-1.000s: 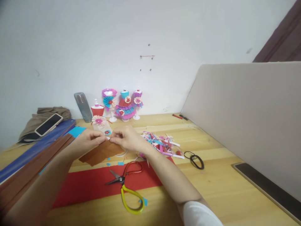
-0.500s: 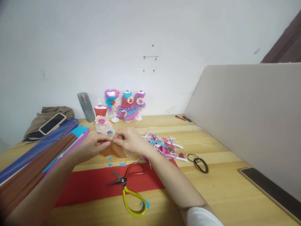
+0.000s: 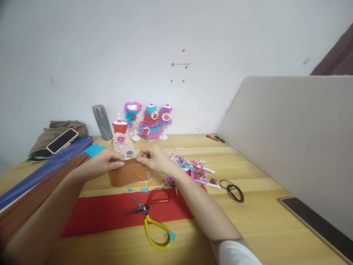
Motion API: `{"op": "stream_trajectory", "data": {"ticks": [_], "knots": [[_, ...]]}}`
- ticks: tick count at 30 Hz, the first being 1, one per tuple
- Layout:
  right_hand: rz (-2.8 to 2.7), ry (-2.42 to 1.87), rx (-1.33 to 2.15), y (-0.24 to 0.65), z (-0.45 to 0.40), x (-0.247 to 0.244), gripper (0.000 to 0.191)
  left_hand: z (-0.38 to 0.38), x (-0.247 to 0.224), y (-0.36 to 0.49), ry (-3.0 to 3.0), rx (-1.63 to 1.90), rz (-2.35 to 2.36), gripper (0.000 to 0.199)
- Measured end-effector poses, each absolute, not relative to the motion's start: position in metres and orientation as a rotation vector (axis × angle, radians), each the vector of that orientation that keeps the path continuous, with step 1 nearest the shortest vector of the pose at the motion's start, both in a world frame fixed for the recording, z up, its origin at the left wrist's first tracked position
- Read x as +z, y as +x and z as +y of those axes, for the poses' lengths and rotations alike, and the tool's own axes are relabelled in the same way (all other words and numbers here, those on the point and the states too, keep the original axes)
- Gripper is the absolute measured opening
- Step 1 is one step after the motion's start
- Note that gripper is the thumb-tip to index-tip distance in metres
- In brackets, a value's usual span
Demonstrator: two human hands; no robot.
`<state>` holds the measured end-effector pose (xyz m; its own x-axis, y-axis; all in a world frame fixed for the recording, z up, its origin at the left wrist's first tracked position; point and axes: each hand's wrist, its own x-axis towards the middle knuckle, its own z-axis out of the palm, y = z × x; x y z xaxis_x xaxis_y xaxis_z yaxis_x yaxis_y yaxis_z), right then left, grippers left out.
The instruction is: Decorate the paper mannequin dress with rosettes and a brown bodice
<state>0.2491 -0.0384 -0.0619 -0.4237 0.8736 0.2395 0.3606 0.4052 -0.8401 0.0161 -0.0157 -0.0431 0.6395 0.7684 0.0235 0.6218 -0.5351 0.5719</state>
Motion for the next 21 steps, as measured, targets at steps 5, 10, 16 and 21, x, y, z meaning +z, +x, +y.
{"op": "stream_trajectory", "data": {"ticks": [5, 10, 16, 21], "knots": [[-1.744, -1.037, 0.724, 0.269, 0.005, -0.03, 0.026, -0.02, -0.035, 0.013, 2.254, 0.435, 1.067, 0.036], [-1.573, -1.373, 0.114, 0.289, 0.115, 0.017, 0.022, -0.023, -0.032, 0.012, 2.225, 0.422, 1.064, 0.034], [-1.645, -1.513, 0.048, 0.286, 0.194, 0.034, 0.028, -0.025, -0.034, 0.009, 2.376, 0.339, 1.062, 0.026], [-1.75, -1.561, 0.023, 0.277, 0.209, 0.038, 0.014, -0.026, -0.036, 0.008, 2.464, 0.329, 1.046, 0.024]]}}
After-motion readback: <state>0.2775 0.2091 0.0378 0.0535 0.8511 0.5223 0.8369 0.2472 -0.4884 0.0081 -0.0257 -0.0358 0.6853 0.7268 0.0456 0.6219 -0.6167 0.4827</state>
